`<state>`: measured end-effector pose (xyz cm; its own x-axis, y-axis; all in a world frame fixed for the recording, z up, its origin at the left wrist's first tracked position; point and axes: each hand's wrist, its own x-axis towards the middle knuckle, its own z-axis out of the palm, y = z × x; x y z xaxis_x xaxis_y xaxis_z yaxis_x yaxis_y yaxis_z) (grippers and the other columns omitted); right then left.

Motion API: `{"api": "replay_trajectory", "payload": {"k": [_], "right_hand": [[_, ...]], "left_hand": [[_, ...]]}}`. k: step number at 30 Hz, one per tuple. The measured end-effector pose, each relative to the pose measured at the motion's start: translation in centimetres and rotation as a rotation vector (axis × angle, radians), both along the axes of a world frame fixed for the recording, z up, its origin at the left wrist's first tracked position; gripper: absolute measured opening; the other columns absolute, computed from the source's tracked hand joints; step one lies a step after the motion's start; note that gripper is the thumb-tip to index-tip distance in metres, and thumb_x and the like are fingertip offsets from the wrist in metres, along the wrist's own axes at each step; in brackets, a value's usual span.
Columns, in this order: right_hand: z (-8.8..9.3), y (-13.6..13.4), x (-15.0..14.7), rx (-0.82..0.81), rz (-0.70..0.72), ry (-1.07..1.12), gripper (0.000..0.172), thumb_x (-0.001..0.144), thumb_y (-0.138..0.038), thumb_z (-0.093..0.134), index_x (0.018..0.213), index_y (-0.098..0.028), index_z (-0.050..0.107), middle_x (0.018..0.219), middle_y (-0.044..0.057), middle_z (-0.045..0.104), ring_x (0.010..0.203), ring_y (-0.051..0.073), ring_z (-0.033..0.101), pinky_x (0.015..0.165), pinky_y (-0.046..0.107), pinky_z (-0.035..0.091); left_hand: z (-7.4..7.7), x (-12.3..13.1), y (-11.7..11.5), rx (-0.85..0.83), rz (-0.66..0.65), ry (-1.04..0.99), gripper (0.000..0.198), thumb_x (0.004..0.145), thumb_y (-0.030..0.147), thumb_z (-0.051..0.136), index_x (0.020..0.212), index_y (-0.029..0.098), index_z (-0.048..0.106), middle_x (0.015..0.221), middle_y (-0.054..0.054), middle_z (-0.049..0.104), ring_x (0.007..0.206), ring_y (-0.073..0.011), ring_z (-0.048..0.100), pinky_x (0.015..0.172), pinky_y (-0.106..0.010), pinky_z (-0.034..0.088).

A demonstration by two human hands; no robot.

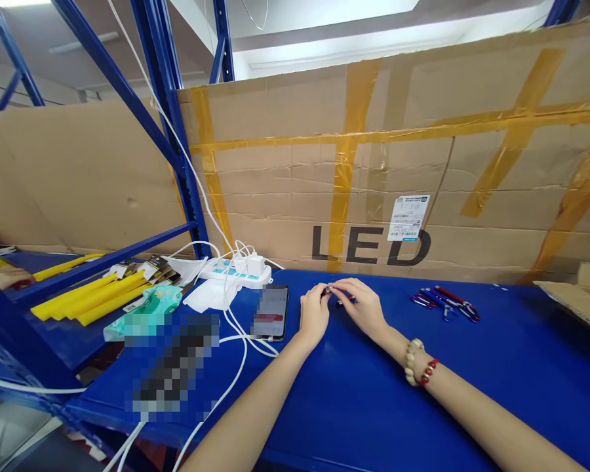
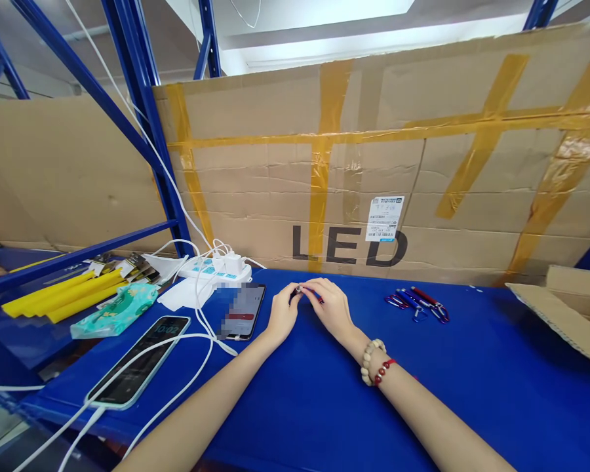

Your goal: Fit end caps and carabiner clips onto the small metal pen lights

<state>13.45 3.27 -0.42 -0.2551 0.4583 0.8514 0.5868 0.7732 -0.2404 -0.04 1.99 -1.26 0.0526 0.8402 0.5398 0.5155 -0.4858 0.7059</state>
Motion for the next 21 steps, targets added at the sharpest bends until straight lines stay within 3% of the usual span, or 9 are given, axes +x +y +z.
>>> {"api": "replay_trajectory", "payload": {"k": [8, 21], "right_hand": [[0.06, 0.00, 0.02, 0.017, 0.061, -0.027, 0.027, 0.091, -0.034, 0.046, 0.082, -0.021, 0.067, 0.083, 0.006, 0.068, 0.079, 0.018, 0.063, 0.071, 0.030, 0.053], [0.59, -0.85, -0.16, -0.145, 0.008, -0.059, 0.033, 0.089, -0.043, 0.046, 0.078, -0.021, 0.068, 0.089, 0.006, 0.067, 0.079, 0.016, 0.064, 0.066, 0.026, 0.053]], "left_hand": [[0.14, -0.06, -0.30, -0.040, 0.042, 0.068, 0.018, 0.090, 0.027, 0.054, 0.101, 0.014, 0.060, 0.102, -0.006, 0.064, 0.089, -0.0185, 0.062, 0.080, -0.040, 0.051], [0.55, -0.14, -0.70, -0.044, 0.035, 0.081, 0.018, 0.090, 0.027, 0.053, 0.102, 0.014, 0.060, 0.101, -0.005, 0.064, 0.088, -0.0180, 0.063, 0.079, -0.039, 0.052]]}}
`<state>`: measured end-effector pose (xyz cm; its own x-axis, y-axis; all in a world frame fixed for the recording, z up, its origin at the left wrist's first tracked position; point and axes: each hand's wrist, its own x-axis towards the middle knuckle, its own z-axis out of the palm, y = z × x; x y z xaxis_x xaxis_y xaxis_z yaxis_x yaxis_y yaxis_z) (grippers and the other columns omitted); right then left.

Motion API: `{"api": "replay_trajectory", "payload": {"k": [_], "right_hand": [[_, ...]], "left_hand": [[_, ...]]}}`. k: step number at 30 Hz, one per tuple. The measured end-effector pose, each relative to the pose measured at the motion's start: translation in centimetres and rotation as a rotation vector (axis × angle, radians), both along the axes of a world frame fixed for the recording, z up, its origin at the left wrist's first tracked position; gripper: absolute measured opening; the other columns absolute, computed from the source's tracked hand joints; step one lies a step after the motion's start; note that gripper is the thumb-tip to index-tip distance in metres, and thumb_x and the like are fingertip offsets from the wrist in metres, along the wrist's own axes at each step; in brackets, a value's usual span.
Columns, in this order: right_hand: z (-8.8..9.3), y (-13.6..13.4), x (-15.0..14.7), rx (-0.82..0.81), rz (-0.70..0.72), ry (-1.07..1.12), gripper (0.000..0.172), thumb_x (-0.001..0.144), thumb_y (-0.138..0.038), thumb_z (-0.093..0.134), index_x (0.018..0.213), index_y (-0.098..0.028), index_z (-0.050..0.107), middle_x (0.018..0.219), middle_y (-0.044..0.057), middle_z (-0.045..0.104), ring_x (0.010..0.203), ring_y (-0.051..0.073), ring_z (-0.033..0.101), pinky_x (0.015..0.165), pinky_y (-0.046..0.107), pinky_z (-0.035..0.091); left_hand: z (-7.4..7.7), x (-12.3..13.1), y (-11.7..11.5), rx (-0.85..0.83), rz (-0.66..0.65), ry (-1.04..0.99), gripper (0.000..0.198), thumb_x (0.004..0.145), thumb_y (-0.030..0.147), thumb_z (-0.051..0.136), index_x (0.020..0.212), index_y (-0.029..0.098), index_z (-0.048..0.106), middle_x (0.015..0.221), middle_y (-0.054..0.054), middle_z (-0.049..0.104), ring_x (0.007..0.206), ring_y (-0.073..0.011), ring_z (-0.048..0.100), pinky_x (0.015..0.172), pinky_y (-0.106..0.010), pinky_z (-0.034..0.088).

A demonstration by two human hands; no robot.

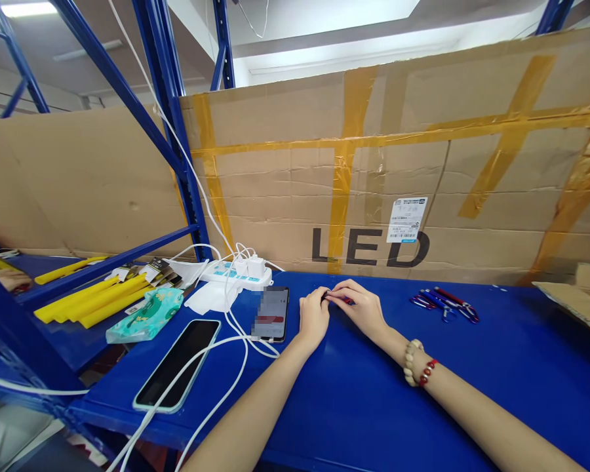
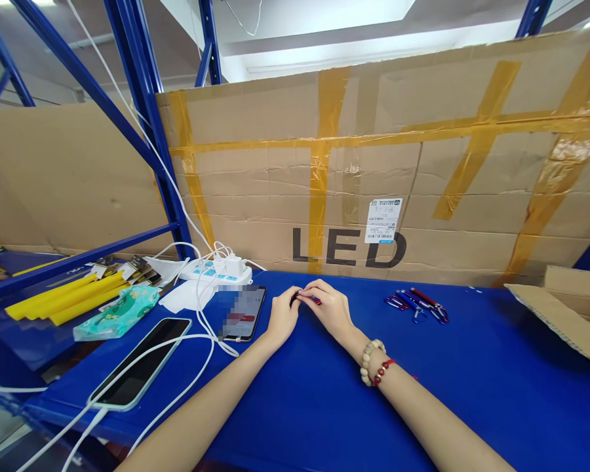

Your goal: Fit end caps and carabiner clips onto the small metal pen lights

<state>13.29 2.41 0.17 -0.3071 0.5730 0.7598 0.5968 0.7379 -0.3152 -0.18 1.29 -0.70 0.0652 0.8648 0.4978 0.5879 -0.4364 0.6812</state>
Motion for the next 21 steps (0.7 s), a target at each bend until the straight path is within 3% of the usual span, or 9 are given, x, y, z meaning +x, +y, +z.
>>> {"api": "replay_trajectory", "payload": {"k": [4, 7, 13, 17, 21], "right_hand": [[0.3, -0.2, 0.0, -0.054, -0.034, -0.014, 0.028, 0.088, -0.043, 0.049, 0.081, -0.022, 0.067, 0.094, 0.003, 0.066, 0.078, 0.014, 0.064, 0.064, 0.022, 0.051], [1.0, 0.3, 0.8, -0.095, -0.127, 0.019, 0.029, 0.086, -0.046, 0.050, 0.078, -0.021, 0.064, 0.087, 0.002, 0.066, 0.068, 0.012, 0.062, 0.058, 0.021, 0.049], [3.1, 1.7, 5.3, -0.155, -0.386, 0.069, 0.027, 0.087, -0.041, 0.045, 0.085, -0.021, 0.063, 0.079, 0.003, 0.069, 0.070, 0.017, 0.063, 0.057, 0.026, 0.045], [3.0, 1.3, 7.8, -0.253, -0.385, -0.069, 0.019, 0.079, -0.037, 0.055, 0.076, -0.024, 0.068, 0.075, 0.000, 0.071, 0.069, 0.018, 0.064, 0.056, 0.026, 0.043], [2.1, 0.4, 7.6, -0.358, -0.343, -0.191, 0.020, 0.077, -0.044, 0.060, 0.077, -0.028, 0.072, 0.080, -0.001, 0.072, 0.068, 0.018, 0.065, 0.054, 0.026, 0.043]], "left_hand": [[0.2, 0.1, -0.1, -0.016, 0.028, 0.003, 0.018, 0.090, 0.027, 0.054, 0.101, 0.014, 0.060, 0.100, -0.005, 0.064, 0.087, -0.0179, 0.063, 0.078, -0.039, 0.052], [0.4, 0.0, -0.3, -0.035, 0.082, 0.000, 0.019, 0.090, 0.027, 0.054, 0.101, 0.014, 0.060, 0.100, -0.005, 0.064, 0.087, -0.0180, 0.063, 0.078, -0.039, 0.052], [0.6, -0.5, -0.3, -0.057, 0.219, -0.030, 0.021, 0.090, 0.029, 0.053, 0.104, 0.014, 0.059, 0.104, -0.006, 0.062, 0.090, -0.0192, 0.062, 0.079, -0.040, 0.051], [0.6, -0.5, -0.1, -0.058, 0.214, -0.050, 0.021, 0.091, 0.029, 0.053, 0.104, 0.014, 0.059, 0.103, -0.006, 0.062, 0.089, -0.0188, 0.062, 0.078, -0.039, 0.051], [1.0, -0.2, -0.6, -0.045, 0.136, -0.065, 0.021, 0.091, 0.030, 0.051, 0.102, 0.014, 0.059, 0.098, -0.005, 0.063, 0.084, -0.0172, 0.062, 0.075, -0.037, 0.052]]}}
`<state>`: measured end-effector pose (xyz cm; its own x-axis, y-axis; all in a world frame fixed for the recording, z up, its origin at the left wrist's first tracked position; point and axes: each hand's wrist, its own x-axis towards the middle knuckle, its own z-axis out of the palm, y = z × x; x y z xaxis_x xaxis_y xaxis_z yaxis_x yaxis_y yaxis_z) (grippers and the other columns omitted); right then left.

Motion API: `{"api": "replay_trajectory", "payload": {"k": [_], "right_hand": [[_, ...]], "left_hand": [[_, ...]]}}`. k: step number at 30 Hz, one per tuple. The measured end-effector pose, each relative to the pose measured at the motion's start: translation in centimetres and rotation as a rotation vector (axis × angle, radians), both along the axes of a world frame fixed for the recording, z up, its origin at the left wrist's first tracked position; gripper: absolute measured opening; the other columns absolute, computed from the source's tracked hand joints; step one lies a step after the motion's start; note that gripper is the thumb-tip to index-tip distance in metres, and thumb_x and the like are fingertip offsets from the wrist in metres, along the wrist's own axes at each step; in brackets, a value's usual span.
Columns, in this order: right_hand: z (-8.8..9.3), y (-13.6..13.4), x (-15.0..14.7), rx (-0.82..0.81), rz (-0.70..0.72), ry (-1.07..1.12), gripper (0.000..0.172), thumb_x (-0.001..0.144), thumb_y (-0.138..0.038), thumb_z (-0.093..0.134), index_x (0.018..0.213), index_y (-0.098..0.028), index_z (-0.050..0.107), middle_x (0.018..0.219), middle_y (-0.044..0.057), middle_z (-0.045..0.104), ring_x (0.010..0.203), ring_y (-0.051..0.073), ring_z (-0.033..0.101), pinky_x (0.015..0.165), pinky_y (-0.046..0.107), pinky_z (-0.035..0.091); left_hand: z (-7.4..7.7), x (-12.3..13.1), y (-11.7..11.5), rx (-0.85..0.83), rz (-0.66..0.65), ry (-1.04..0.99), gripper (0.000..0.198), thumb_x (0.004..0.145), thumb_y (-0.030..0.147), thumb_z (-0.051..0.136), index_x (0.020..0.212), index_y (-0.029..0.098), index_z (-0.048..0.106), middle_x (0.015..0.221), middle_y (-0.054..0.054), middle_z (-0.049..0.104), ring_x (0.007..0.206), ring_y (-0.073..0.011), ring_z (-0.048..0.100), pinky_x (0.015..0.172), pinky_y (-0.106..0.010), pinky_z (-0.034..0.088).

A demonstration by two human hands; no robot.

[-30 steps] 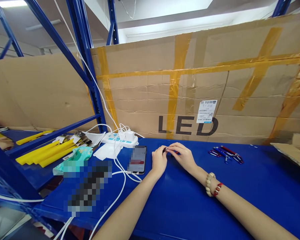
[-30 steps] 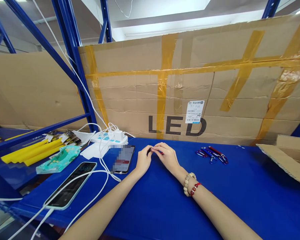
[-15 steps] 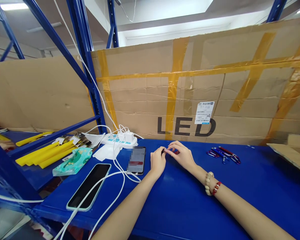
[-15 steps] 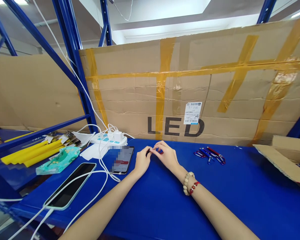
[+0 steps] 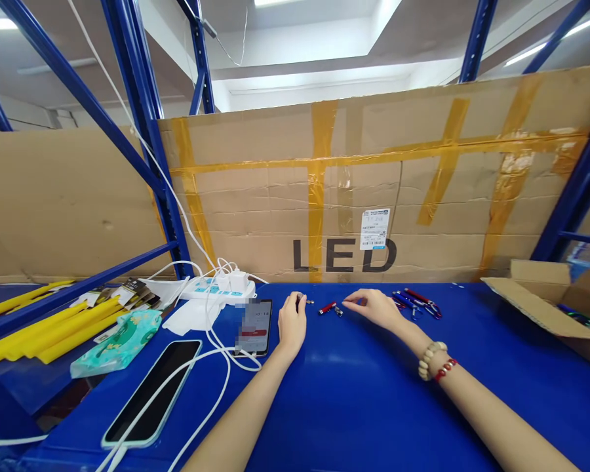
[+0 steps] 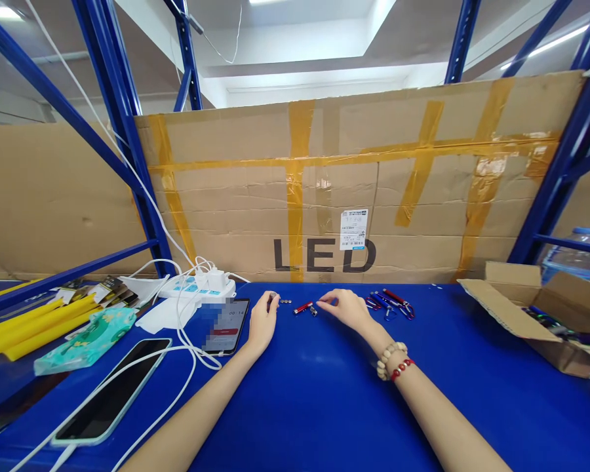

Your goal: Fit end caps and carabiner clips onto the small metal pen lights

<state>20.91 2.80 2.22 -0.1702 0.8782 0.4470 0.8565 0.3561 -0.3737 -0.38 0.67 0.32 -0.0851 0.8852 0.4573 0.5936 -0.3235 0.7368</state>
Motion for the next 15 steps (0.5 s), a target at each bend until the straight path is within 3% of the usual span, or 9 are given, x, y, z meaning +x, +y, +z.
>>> {"api": "replay_trajectory", "payload": {"k": [5, 10, 15], "right_hand": [[-0.4, -0.8, -1.9, -0.088, 0.014, -0.083, 0.018, 0.072, -0.040, 0.068, 0.084, -0.026, 0.070, 0.085, 0.000, 0.071, 0.073, 0.018, 0.065, 0.057, 0.026, 0.045], [-0.7, -0.8, -2.3, -0.177, 0.011, -0.121, 0.018, 0.086, -0.032, 0.058, 0.089, -0.015, 0.064, 0.085, 0.002, 0.066, 0.074, 0.013, 0.062, 0.069, 0.030, 0.051], [-1.0, -0.5, -2.0, -0.220, 0.007, -0.118, 0.020, 0.090, -0.031, 0.053, 0.093, -0.013, 0.061, 0.090, 0.003, 0.064, 0.077, 0.013, 0.061, 0.072, 0.031, 0.052]], "left_hand": [[0.9, 0.6, -1.2, 0.001, -0.109, 0.021, 0.021, 0.092, 0.031, 0.049, 0.098, 0.014, 0.060, 0.092, -0.004, 0.064, 0.080, -0.0161, 0.062, 0.073, -0.036, 0.051], [1.0, 1.0, -1.6, -0.016, -0.148, 0.044, 0.022, 0.093, 0.032, 0.048, 0.095, 0.014, 0.060, 0.086, -0.003, 0.064, 0.075, -0.0151, 0.062, 0.072, -0.035, 0.051], [0.7, 1.1, -1.4, -0.033, -0.158, 0.045, 0.022, 0.093, 0.033, 0.048, 0.094, 0.014, 0.060, 0.083, -0.002, 0.064, 0.073, -0.0146, 0.062, 0.071, -0.034, 0.051]]}}
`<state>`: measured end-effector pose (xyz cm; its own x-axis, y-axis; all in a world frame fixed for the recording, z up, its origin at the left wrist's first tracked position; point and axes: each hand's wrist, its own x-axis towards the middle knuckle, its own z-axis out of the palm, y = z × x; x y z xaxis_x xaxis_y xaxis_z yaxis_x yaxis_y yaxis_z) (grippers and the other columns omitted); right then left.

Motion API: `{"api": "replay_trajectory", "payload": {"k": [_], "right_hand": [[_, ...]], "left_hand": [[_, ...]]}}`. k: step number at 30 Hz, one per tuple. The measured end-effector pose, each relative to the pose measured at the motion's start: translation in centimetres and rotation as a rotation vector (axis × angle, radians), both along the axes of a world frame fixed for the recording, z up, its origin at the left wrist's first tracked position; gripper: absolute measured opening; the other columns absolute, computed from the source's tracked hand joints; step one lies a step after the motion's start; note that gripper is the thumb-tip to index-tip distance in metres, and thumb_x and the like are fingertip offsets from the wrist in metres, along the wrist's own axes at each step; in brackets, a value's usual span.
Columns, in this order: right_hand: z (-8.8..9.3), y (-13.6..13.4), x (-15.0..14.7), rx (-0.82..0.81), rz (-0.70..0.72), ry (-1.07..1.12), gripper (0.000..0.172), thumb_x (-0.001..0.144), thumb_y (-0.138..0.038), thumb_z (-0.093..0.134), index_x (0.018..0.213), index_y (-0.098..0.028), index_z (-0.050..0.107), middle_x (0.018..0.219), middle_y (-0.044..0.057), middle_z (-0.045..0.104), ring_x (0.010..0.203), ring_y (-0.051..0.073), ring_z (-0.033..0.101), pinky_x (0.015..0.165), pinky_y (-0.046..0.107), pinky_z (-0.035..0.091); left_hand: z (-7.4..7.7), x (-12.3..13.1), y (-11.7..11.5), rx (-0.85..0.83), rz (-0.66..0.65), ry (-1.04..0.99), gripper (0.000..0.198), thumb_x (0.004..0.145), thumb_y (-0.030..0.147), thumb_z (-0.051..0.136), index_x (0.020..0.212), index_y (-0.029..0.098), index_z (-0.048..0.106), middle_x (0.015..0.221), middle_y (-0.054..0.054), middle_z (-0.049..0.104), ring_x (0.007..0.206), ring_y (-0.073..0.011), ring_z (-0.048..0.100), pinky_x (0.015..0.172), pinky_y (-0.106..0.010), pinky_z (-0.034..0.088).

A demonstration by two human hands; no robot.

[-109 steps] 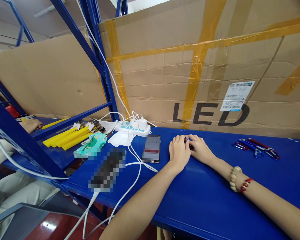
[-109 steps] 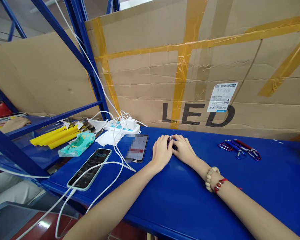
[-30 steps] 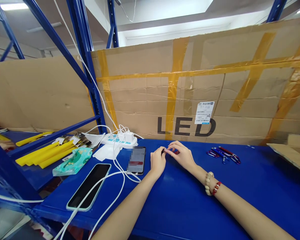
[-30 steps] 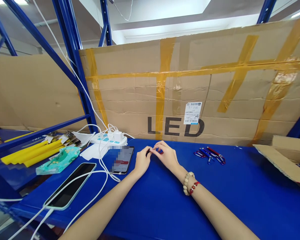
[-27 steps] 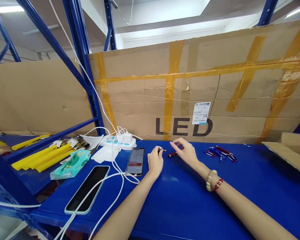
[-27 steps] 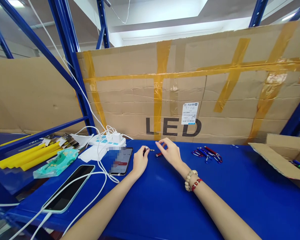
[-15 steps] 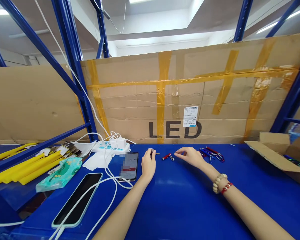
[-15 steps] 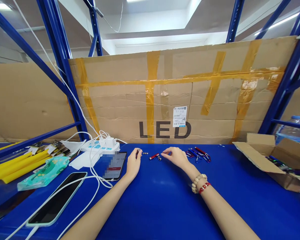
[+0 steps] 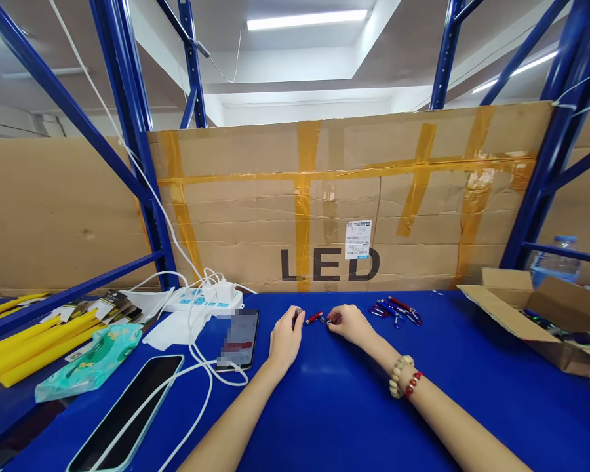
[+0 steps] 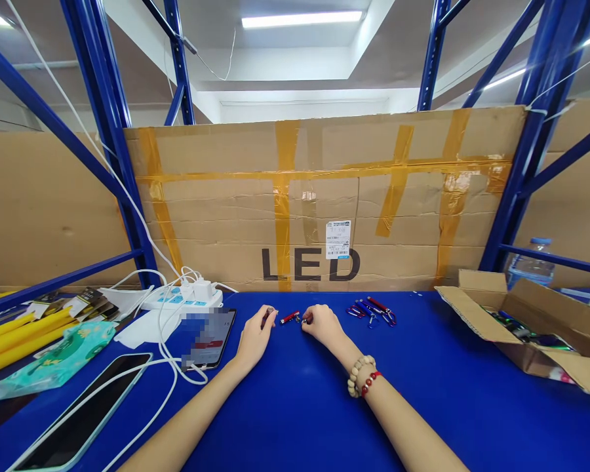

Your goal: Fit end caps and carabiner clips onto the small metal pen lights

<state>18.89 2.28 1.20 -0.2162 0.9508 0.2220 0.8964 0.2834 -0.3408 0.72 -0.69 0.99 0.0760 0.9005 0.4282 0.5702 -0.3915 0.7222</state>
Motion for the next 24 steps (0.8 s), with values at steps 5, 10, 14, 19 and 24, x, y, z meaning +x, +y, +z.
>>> {"api": "replay_trajectory", "payload": {"k": [5, 10, 14, 19, 24], "right_hand": [[-0.2, 0.1, 0.1, 0.060, 0.019, 0.059, 0.020, 0.090, -0.031, 0.053, 0.096, -0.014, 0.060, 0.093, 0.004, 0.063, 0.081, 0.014, 0.060, 0.074, 0.033, 0.051], [0.1, 0.7, 0.6, 0.101, 0.052, 0.210, 0.018, 0.090, -0.029, 0.053, 0.090, -0.013, 0.061, 0.087, 0.002, 0.063, 0.078, 0.013, 0.060, 0.073, 0.033, 0.051], [0.5, 0.8, 0.5, 0.080, 0.089, 0.389, 0.021, 0.089, -0.030, 0.053, 0.081, -0.013, 0.061, 0.071, -0.001, 0.062, 0.064, 0.011, 0.059, 0.065, 0.028, 0.051], [0.9, 0.4, -0.6, 0.012, 0.146, 0.636, 0.029, 0.081, -0.045, 0.054, 0.073, -0.017, 0.059, 0.062, 0.001, 0.063, 0.058, 0.013, 0.061, 0.056, 0.026, 0.051], [1.5, -0.3, -1.8, -0.057, 0.209, 0.847, 0.045, 0.071, -0.061, 0.055, 0.076, -0.016, 0.058, 0.072, 0.004, 0.067, 0.063, 0.015, 0.064, 0.057, 0.026, 0.052]], "left_hand": [[-0.3, -0.1, 0.3, -0.015, -0.017, -0.010, 0.022, 0.092, 0.033, 0.049, 0.094, 0.014, 0.060, 0.083, -0.002, 0.064, 0.071, -0.0142, 0.062, 0.069, -0.033, 0.051], [-0.6, -0.1, 0.7, 0.002, -0.083, -0.038, 0.021, 0.092, 0.031, 0.049, 0.097, 0.014, 0.060, 0.089, -0.003, 0.064, 0.076, -0.0149, 0.062, 0.071, -0.034, 0.052], [-0.5, -0.1, 0.6, 0.012, -0.135, -0.066, 0.021, 0.092, 0.031, 0.049, 0.100, 0.014, 0.059, 0.093, -0.004, 0.064, 0.080, -0.0160, 0.063, 0.073, -0.035, 0.052], [-0.5, -0.1, 0.5, 0.010, -0.168, -0.080, 0.022, 0.092, 0.031, 0.050, 0.100, 0.014, 0.059, 0.094, -0.004, 0.064, 0.081, -0.0165, 0.063, 0.074, -0.036, 0.052], [-1.0, -0.2, 1.0, 0.032, -0.174, -0.096, 0.023, 0.092, 0.031, 0.050, 0.105, 0.014, 0.057, 0.096, -0.005, 0.063, 0.081, -0.0169, 0.063, 0.074, -0.037, 0.052]]}}
